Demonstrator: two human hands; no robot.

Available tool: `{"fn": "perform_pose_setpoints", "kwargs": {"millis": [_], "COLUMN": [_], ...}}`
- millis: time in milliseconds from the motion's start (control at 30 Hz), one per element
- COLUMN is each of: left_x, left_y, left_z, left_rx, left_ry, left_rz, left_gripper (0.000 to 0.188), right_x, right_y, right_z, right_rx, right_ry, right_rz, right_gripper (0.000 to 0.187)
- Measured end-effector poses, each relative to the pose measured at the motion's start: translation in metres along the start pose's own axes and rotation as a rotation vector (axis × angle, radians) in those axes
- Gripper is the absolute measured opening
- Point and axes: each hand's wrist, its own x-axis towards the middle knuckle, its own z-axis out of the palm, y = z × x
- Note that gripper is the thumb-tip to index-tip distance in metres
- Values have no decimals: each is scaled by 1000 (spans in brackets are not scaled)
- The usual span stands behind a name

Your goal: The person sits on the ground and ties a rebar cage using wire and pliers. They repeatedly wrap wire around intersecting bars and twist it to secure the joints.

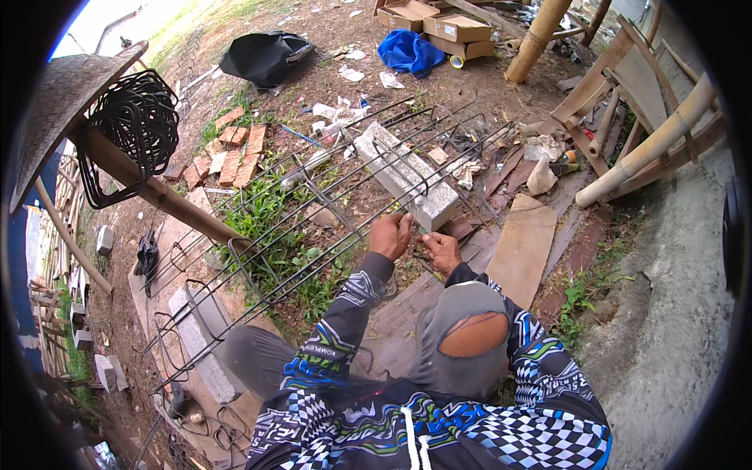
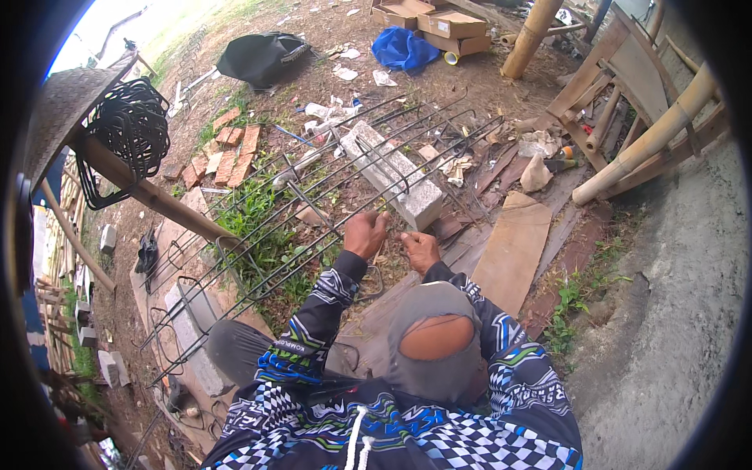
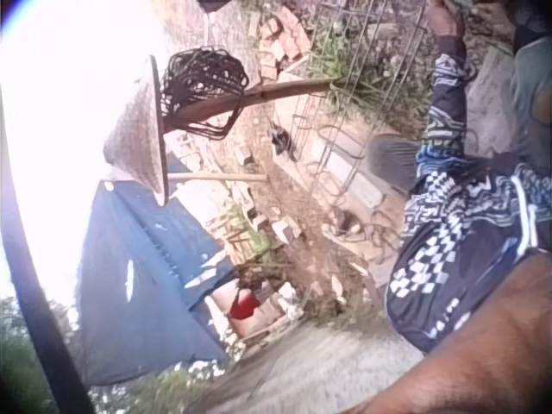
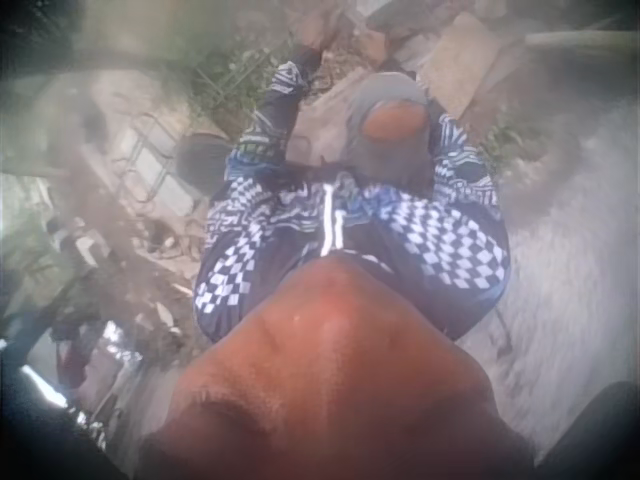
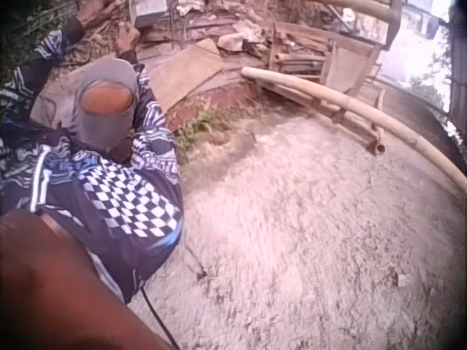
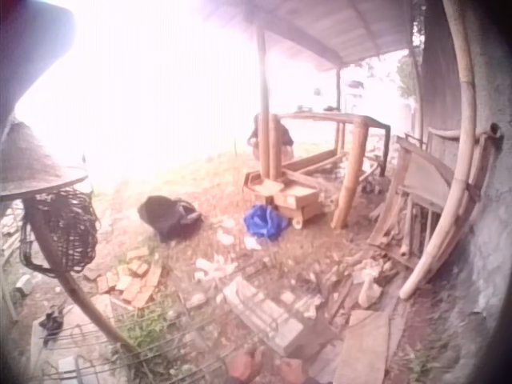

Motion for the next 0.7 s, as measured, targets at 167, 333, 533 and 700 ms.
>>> {"fn": "perform_pose_setpoints", "kwargs": {"millis": [167, 333, 533, 700], "left_x": [32, 84, 96, 101], "left_y": [-20, -25, -3, -4], "left_z": [-26, -38, -10, 4], "left_rx": [-8, -175, -665, -667], "left_ry": [422, 69, 18, 76], "left_rz": [236, -129, -266, -169], "left_gripper": [32, 43, 43, 32], "right_x": [40, 62, 55, 53], "right_y": [1, -53, -47, -46], "right_z": [17, 31, 27, 27], "right_rx": [-445, -510, -479, -400], "right_ry": [138, 250, 342, 346], "right_rz": [-296, -512, -544, -485], "right_gripper": [29, 28, 27, 29]}}
